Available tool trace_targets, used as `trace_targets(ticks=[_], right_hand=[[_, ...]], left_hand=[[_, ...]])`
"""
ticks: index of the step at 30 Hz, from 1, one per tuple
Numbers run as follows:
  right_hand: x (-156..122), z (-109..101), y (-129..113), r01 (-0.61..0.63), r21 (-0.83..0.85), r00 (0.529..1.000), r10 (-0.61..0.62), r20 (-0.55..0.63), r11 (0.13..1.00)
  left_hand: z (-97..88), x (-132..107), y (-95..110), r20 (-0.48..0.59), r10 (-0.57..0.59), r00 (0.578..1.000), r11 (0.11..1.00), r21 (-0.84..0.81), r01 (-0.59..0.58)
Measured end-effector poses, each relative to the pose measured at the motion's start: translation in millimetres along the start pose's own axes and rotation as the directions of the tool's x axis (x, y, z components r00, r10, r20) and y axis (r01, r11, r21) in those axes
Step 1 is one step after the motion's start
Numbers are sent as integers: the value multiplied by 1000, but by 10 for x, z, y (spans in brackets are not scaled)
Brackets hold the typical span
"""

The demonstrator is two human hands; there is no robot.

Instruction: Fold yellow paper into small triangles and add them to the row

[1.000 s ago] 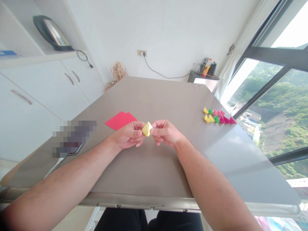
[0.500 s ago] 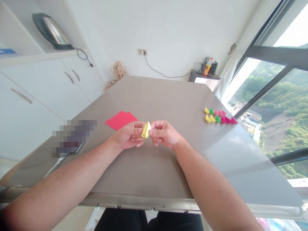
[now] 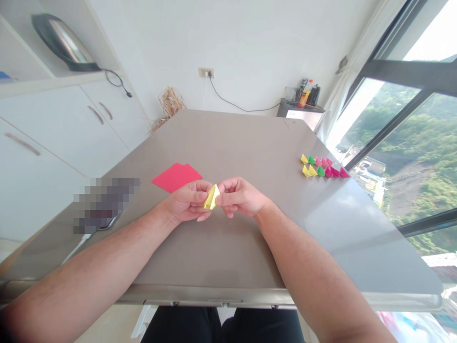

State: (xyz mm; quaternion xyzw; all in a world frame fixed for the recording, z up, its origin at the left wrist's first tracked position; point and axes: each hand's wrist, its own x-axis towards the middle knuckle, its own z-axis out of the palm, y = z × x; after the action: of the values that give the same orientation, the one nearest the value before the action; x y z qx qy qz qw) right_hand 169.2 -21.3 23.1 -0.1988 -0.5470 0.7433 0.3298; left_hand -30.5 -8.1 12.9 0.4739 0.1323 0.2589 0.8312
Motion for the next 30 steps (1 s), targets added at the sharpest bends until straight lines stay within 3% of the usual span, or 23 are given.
trace_targets(ticks=[3,9,19,23,30], right_hand=[[3,0,1,12,10,1000,-12,-14,1000],[-2,-21,6,109,68,984,-98,-152,992],[12,-11,14,29,60,1000,-29,1,998],[14,-10,-1,21,14,1000,-21,-12,1000],[-55,-131,-86,-63,-139,993,47,-111,988]], left_hand=[[1,3,4,-16,19,1000,1000,-2,-19],[1,4,13,-59,130,990,991,28,-129],[29,22,-30,-33,92,995,996,-4,-92],[45,9,2,-50,41,998,999,-13,-42],[22,13,48,-104,-134,986,984,103,144]])
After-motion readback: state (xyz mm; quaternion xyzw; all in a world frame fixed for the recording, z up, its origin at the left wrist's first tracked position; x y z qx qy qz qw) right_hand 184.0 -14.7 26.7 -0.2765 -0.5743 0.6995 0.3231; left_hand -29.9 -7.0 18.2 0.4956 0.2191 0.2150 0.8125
